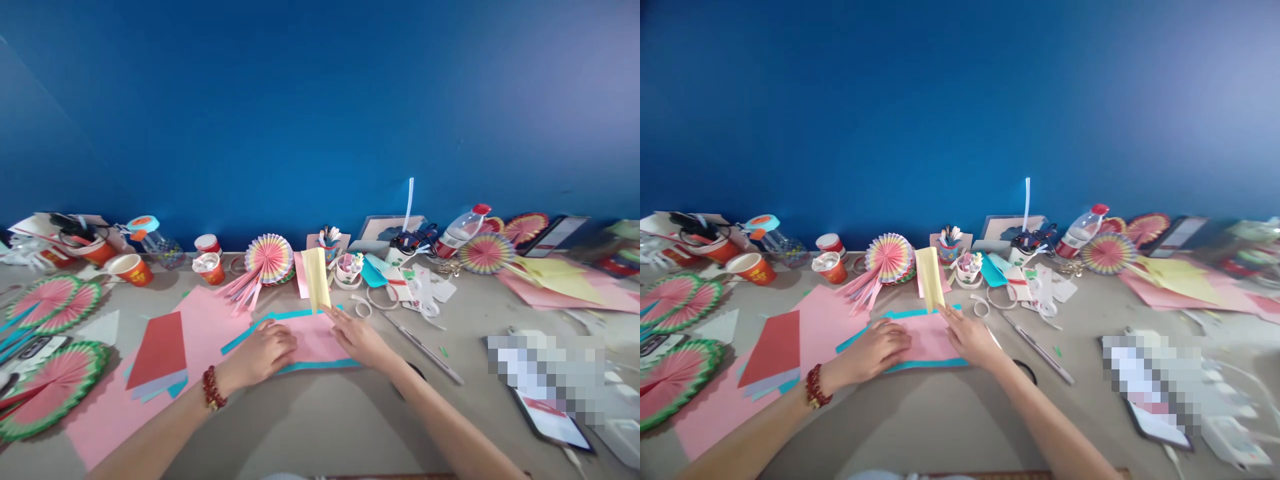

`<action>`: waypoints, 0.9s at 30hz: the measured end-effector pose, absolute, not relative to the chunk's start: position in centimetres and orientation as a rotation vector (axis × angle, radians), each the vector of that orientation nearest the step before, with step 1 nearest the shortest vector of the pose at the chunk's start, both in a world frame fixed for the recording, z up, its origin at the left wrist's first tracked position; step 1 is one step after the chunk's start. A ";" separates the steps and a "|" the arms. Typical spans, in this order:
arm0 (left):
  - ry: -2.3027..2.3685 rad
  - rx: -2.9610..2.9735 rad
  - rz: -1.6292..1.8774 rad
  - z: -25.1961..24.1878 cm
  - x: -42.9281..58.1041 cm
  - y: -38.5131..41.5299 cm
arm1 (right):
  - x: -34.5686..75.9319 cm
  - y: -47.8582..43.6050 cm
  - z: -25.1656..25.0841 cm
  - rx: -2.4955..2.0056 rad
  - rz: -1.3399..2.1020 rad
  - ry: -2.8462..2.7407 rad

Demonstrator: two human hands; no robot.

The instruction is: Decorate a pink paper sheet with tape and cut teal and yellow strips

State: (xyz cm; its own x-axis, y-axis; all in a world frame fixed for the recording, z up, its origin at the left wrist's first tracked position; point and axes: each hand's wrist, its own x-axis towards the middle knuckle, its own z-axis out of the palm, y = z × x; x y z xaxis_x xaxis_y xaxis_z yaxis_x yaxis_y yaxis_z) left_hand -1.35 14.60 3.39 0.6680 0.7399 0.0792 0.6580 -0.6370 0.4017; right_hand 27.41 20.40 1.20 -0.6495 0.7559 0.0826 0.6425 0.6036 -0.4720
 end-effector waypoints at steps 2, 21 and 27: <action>1.127 2.523 0.320 3.0 -1.7 13.9 | 27.4 20.0 1.1 -1.178 0.567 -2.577; 1.287 1.595 1.012 4.4 2.5 14.0 | 25.2 12.6 4.5 -0.715 0.747 -2.402; 1.284 1.621 0.861 3.4 3.1 12.7 | 27.4 11.1 4.1 -0.788 0.121 -2.347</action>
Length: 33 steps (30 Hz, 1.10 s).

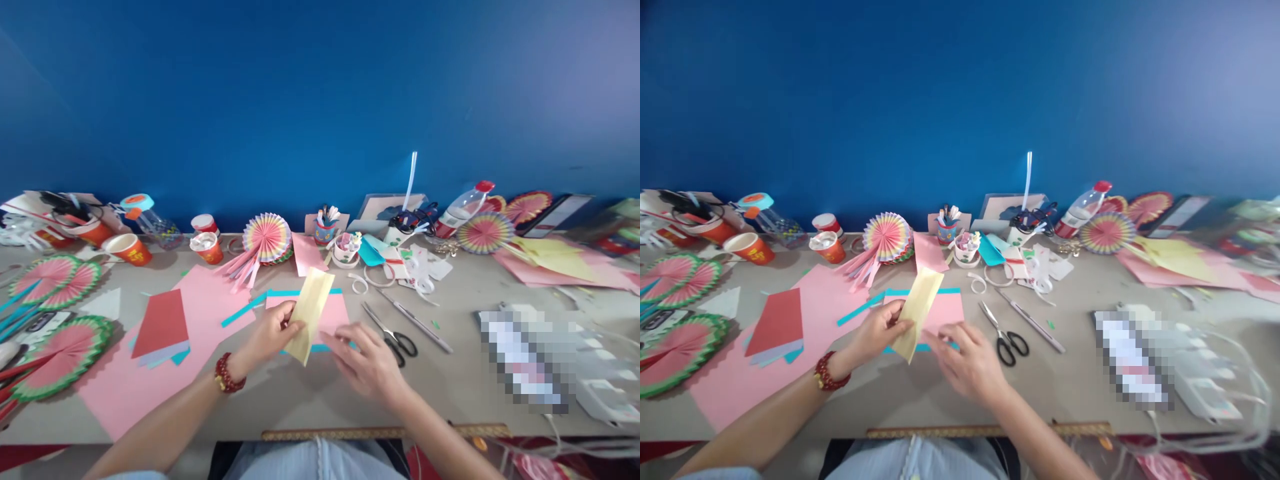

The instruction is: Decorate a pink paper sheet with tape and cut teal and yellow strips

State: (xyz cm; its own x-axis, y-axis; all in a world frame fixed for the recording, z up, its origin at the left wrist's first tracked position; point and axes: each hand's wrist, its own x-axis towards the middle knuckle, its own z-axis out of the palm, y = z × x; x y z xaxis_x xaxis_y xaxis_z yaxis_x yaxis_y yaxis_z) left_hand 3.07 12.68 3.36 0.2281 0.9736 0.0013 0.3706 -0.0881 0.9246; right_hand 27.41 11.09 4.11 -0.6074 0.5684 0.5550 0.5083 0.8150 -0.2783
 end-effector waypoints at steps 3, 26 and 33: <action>1.186 1.600 0.723 3.2 3.2 11.0 | 28.3 11.5 4.3 -0.838 -0.192 -2.331; 1.327 2.322 0.523 0.4 3.5 1.6 | 30.9 5.0 -0.7 -1.004 0.401 -2.389; 1.565 2.155 0.646 0.5 4.4 1.0 | 30.9 5.5 -0.3 -1.165 0.587 -2.306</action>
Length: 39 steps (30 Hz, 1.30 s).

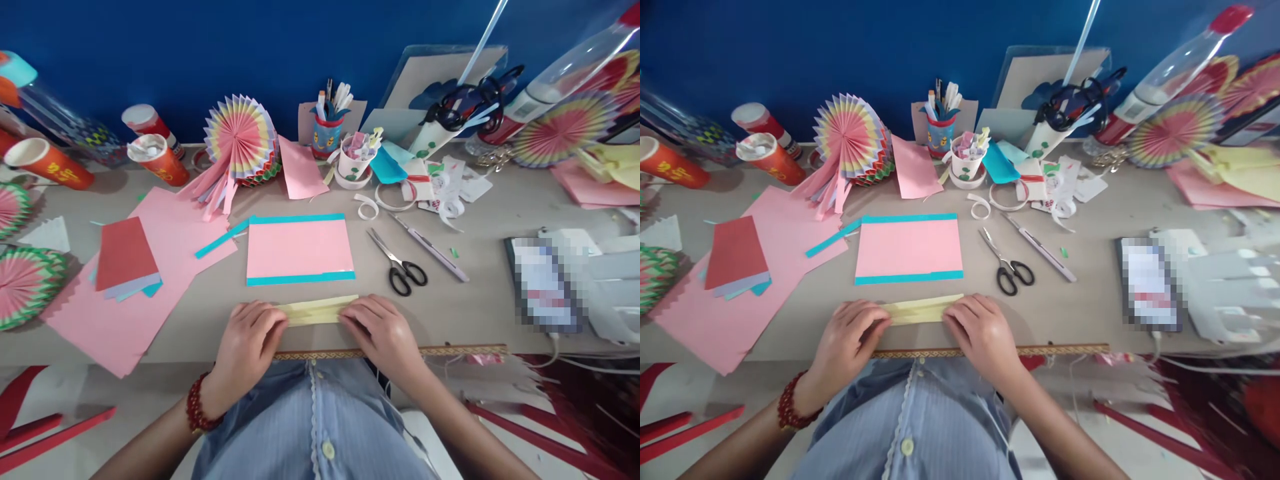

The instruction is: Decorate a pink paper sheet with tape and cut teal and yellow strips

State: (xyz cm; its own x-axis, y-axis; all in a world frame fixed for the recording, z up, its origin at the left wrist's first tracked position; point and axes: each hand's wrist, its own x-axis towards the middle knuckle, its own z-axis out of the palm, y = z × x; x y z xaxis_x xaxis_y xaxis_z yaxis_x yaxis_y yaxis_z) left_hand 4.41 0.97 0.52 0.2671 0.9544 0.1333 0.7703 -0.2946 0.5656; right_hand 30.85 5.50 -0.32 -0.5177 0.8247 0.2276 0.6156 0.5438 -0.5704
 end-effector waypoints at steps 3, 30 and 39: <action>1.596 2.124 0.636 0.5 4.5 0.5 | 30.8 5.8 0.0 -1.159 0.583 -2.347; 1.903 2.192 0.588 -0.5 2.4 0.4 | 30.1 5.7 0.1 -1.286 0.572 -2.351; 1.955 2.119 0.597 -0.3 2.0 0.2 | 30.6 5.6 0.0 -1.331 0.534 -2.347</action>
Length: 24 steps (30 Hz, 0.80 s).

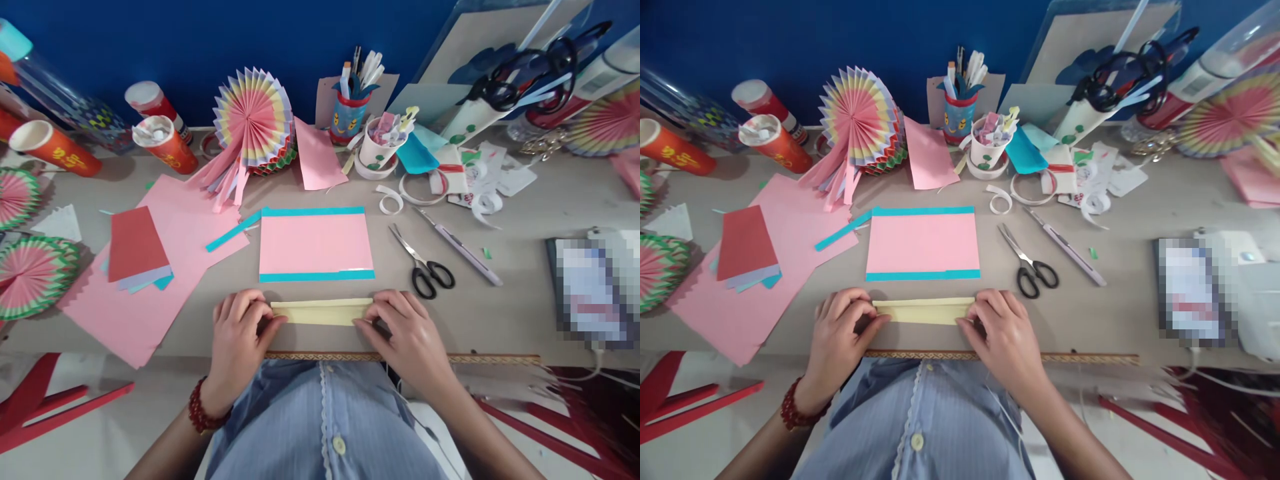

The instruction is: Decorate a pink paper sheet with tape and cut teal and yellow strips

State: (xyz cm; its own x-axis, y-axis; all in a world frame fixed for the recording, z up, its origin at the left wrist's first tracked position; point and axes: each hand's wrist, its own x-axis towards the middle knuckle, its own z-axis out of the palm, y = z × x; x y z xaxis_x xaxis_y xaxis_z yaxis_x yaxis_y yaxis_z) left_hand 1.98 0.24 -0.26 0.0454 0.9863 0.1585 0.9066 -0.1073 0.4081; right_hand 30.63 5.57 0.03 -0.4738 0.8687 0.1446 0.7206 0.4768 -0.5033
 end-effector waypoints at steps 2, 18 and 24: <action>1.950 2.125 0.603 -0.3 1.9 0.2 | 30.8 5.5 0.1 -1.355 0.537 -2.339; 1.928 2.118 0.643 -0.6 1.7 -0.1 | 31.7 5.4 0.3 -1.314 0.655 -2.322; 1.921 2.060 0.674 -0.6 1.2 -0.4 | 31.7 4.8 0.5 -1.277 0.565 -2.362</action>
State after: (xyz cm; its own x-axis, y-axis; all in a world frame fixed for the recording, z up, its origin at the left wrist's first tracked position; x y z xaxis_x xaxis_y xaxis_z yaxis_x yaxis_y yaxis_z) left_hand 1.23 -0.39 -0.56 0.0264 0.9859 0.1651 0.8730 -0.1032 0.4767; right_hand 31.69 4.82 0.54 -0.5055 0.8498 0.1492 0.6903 0.5021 -0.5210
